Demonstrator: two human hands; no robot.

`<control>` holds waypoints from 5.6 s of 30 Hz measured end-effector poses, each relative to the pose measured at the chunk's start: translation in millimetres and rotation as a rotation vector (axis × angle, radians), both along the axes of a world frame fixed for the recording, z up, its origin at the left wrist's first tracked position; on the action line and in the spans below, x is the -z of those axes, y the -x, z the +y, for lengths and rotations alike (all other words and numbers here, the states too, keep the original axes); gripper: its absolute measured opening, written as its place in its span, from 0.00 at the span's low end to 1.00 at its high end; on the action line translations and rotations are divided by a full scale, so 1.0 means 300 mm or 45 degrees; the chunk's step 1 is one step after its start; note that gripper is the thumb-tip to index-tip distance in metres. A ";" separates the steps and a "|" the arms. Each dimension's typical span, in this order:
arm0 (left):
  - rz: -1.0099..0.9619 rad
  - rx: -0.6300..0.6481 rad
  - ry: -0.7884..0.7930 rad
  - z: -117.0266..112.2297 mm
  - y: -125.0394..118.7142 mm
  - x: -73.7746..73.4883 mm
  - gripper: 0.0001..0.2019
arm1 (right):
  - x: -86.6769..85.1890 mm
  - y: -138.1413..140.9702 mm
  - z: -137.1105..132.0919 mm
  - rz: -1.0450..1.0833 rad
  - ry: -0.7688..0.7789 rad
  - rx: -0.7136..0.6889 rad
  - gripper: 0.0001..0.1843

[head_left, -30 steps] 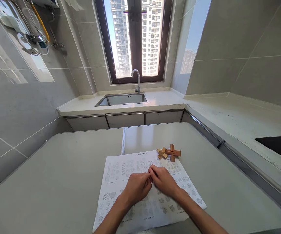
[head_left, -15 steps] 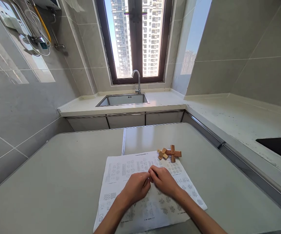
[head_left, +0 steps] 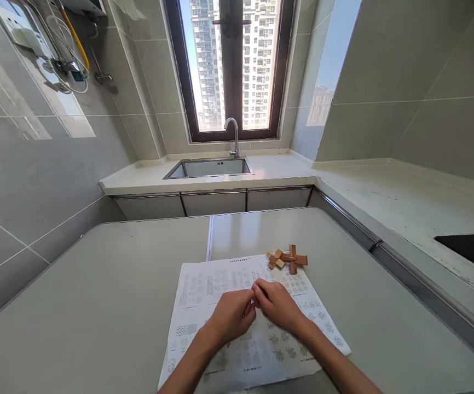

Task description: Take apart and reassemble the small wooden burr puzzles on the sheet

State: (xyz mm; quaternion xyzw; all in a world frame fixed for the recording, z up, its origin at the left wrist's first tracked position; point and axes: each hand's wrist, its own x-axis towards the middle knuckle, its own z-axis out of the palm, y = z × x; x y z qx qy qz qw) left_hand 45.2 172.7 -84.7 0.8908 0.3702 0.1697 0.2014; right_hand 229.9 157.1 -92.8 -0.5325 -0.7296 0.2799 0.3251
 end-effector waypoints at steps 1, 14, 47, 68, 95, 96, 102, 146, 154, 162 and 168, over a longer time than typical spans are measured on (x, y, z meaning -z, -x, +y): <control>-0.003 -0.010 -0.011 -0.002 -0.002 0.004 0.07 | 0.000 0.000 0.000 -0.002 -0.001 0.001 0.20; 0.006 -0.043 -0.065 -0.007 -0.007 0.013 0.07 | -0.004 -0.001 0.004 -0.034 0.017 0.004 0.20; 0.034 -0.011 -0.038 -0.012 -0.009 -0.008 0.12 | 0.000 -0.212 0.086 0.003 -0.557 1.136 0.19; -0.314 -0.290 0.121 -0.023 -0.026 -0.032 0.11 | -0.057 -0.217 0.076 1.362 0.093 0.439 0.19; -0.839 -0.020 0.428 0.002 0.006 -0.094 0.49 | -0.016 -0.050 0.021 1.349 0.690 -0.433 0.20; -0.849 -0.034 0.426 0.000 0.004 -0.093 0.49 | -0.012 -0.044 0.019 1.363 0.675 -0.410 0.19; -0.860 -0.056 0.413 -0.004 0.003 -0.094 0.50 | 0.002 -0.021 0.013 1.381 0.629 -0.325 0.19; -0.548 -0.094 0.253 0.013 0.034 -0.120 0.44 | -0.069 -0.070 0.009 0.652 0.015 -0.169 0.13; -0.501 -0.007 0.127 0.022 0.043 -0.118 0.45 | -0.041 -0.081 0.007 0.554 -0.009 -0.114 0.13; -0.467 -0.007 0.006 0.025 0.044 -0.106 0.44 | -0.018 -0.086 0.001 0.422 -0.146 -0.081 0.14; -0.490 -0.009 0.063 0.026 0.043 -0.114 0.46 | -0.002 -0.080 0.005 0.422 -0.200 -0.012 0.14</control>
